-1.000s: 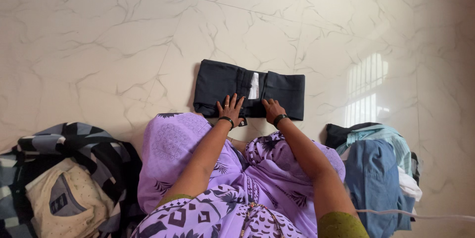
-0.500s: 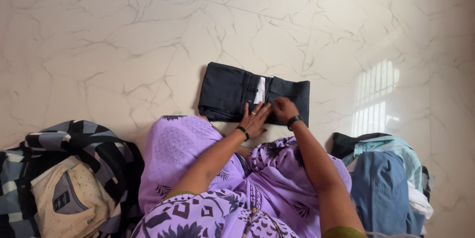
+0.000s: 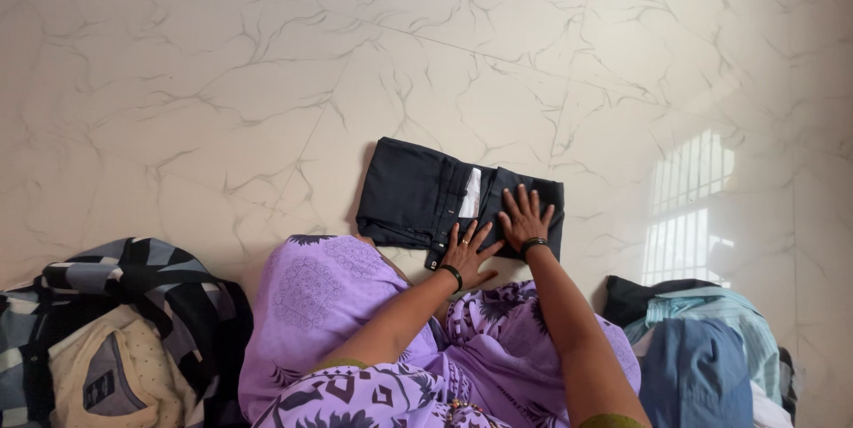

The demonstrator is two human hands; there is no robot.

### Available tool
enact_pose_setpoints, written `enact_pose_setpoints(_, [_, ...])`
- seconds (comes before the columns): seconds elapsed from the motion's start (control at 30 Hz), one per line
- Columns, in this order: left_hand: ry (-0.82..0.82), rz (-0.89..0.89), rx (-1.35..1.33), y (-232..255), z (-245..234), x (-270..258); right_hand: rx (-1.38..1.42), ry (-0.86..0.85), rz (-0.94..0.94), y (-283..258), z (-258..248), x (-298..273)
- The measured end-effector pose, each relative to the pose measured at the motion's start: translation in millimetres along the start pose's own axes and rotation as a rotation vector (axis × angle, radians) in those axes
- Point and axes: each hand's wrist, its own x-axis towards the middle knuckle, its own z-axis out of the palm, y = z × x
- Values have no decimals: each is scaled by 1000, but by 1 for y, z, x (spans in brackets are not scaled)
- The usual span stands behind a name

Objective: The person sits on the floor and folds a pair of dark trousers by hand, smoothing the fabric and folding it into a compact rectangle. They then pick up a light blue shirt, lay it flat, and begin folding it.

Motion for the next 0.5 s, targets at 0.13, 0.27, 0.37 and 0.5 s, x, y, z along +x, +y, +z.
enact_pose_setpoints(0.13, [11, -1, -16, 2, -1, -2, 71, 105, 115, 16, -7, 15])
enact_pose_setpoints(0.27, [-5, -6, -29, 3, -9, -3, 128, 157, 210, 23, -11, 23])
enact_pose_setpoints(0.37, [16, 9, -31, 3, -12, -4, 183, 153, 269, 28, -11, 26])
enact_pose_setpoints(0.5, [33, 17, -24, 2, -14, -5, 170, 136, 305, 31, -14, 28])
